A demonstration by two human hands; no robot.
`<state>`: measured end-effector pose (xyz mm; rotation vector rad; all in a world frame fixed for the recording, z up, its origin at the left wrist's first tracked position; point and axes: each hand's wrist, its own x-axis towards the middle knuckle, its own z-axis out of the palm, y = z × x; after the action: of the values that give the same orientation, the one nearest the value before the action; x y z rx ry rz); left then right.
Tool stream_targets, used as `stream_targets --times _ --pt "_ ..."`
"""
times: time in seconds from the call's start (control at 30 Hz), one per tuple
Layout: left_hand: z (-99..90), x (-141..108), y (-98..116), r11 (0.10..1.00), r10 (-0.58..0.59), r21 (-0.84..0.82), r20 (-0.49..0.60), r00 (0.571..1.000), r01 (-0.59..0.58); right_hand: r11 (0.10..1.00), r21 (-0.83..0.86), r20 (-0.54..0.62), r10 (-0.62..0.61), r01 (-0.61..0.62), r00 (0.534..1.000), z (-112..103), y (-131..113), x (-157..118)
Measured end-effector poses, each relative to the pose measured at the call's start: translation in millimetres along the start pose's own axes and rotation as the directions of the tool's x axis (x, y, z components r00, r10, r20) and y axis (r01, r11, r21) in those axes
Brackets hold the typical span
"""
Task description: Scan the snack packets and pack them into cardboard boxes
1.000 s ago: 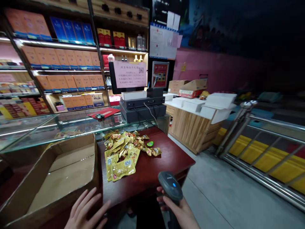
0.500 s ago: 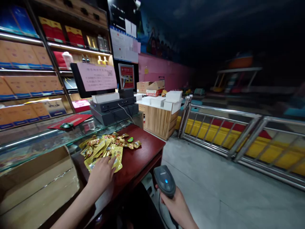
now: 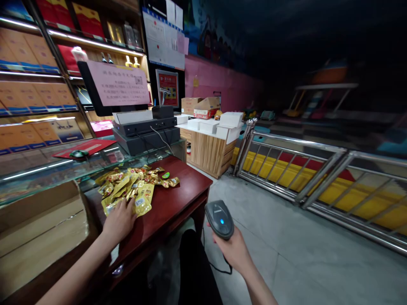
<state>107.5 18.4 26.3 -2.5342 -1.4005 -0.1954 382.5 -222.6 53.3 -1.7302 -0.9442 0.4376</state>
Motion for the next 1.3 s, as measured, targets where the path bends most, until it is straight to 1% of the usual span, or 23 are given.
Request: stream_targets --times 0.1,0.17,0.23,0.27,0.3,0.33,0.37,0.4,0.43,0.47,0.5,0.53,0.57,0.6,0.7,0.73,0.8,0.87,0.97,1.03,1.13,1.23,1.3 --pt "-0.6 4 1 0.999 -0.038 -0.026 0.043 0.998 0.039 0.998 -0.023 0.016 -0.053 0.054 0.998 -8 5 6" --pt "-6.2 6 0 0.996 -0.033 -0.08 0.003 0.999 0.033 0.995 -0.029 0.03 -0.1 0.101 0.995 -9 5 8" --pt "-11.9 8 -1 0.979 -0.02 -0.204 -0.057 0.998 0.008 0.991 -0.012 0.059 -0.136 0.137 0.989 -3 4 9" --pt "-13.7 9 -2 0.954 -0.025 -0.299 -0.068 0.997 0.004 0.989 0.002 0.085 -0.149 0.149 0.985 3 4 9" --pt "-14.8 10 -2 0.91 -0.044 -0.414 -0.055 0.998 0.017 0.987 0.016 0.121 -0.162 0.161 0.979 11 3 8" --pt "-15.4 10 -3 0.839 -0.072 -0.541 -0.021 0.997 0.05 0.984 0.031 0.157 -0.178 0.176 0.971 21 2 7" --pt "-16.0 10 -4 0.737 -0.098 -0.67 0.028 0.995 0.092 0.98 0.047 0.186 -0.199 0.194 0.962 32 0 6" --pt "-17.4 10 -4 0.604 -0.114 -0.785 0.083 0.99 0.136 0.974 0.066 0.213 -0.224 0.215 0.951 44 -3 4" --pt "-20.2 9 -5 0.451 -0.12 -0.874 0.139 0.983 0.179 0.968 0.094 0.216 -0.248 0.232 0.945 57 -8 3" --pt "-24.9 8 -7 0.298 -0.115 -0.929 0.194 0.974 0.22 0.962 0.122 0.233 -0.269 0.246 0.935 70 -14 2" --pt "-31.9 6 -9 0.169 -0.103 -0.952 0.241 0.965 0.256 0.957 0.132 0.301 -0.285 0.257 0.91 83 -21 1" --pt "-40.9 5 -13 0.075 -0.091 -0.955 0.279 0.956 0.286 0.954 0.141 0.353 -0.297 0.263 0.887 95 -29 2" --pt "-51.5 5 -18 0.031 -0.081 -0.948 0.312 0.947 0.316 0.955 0.154 0.398 -0.296 0.255 0.868 106 -38 3" --pt "-63.0 5 -25 0.021 -0.074 -0.947 0.318 0.945 0.32 0.953 0.184 0.423 -0.3 0.243 0.855 118 -48 4" --pt "-93.1 10 -52 0.024 -0.07 -0.96 0.276 0.959 0.278 0.939 0.294 0.484 -0.309 0.18 0.818 148 -75 12" --pt "-99.2 12 -62 0.023 -0.092 -0.964 0.263 0.96 0.266 0.932 0.328 0.496 -0.309 0.155 0.812 157 -82 15" --pt "-103.2 17 -81 0.014 -0.162 -0.968 0.247 0.955 0.252 0.928 0.358 0.532 -0.293 0.103 0.794 175 -94 22" --pt "-97.6 21 -96 -0.027 -0.23 -0.967 0.253 0.94 0.253 0.94 0.338 0.559 -0.244 0.05 0.792 191 -101 30" --pt "-80.1 26 -111 -0.143 -0.267 -0.958 0.28 0.922 0.25 0.952 0.305 0.539 -0.192 0.023 0.82 208 -106 36" --pt "-68.4 27 -116 -0.207 -0.259 -0.95 0.282 0.924 0.232 0.952 0.301 0.503 -0.213 0.062 0.837 215 -108 37" --pt "-57.9 28 -120 -0.262 -0.245 -0.942 0.275 0.93 0.209 0.938 0.314 0.433 -0.276 0.143 0.858 218 -111 34" --pt "-56.2 28 -122 -0.299 -0.247 -0.933 0.28 0.928 0.202 0.925 0.33 0.378 -0.314 0.19 0.871 219 -116 34" --pt "-57.4 28 -124 -0.315 -0.255 -0.926 0.292 0.922 0.206 0.925 0.322 0.358 -0.316 0.201 0.879 220 -119 35"
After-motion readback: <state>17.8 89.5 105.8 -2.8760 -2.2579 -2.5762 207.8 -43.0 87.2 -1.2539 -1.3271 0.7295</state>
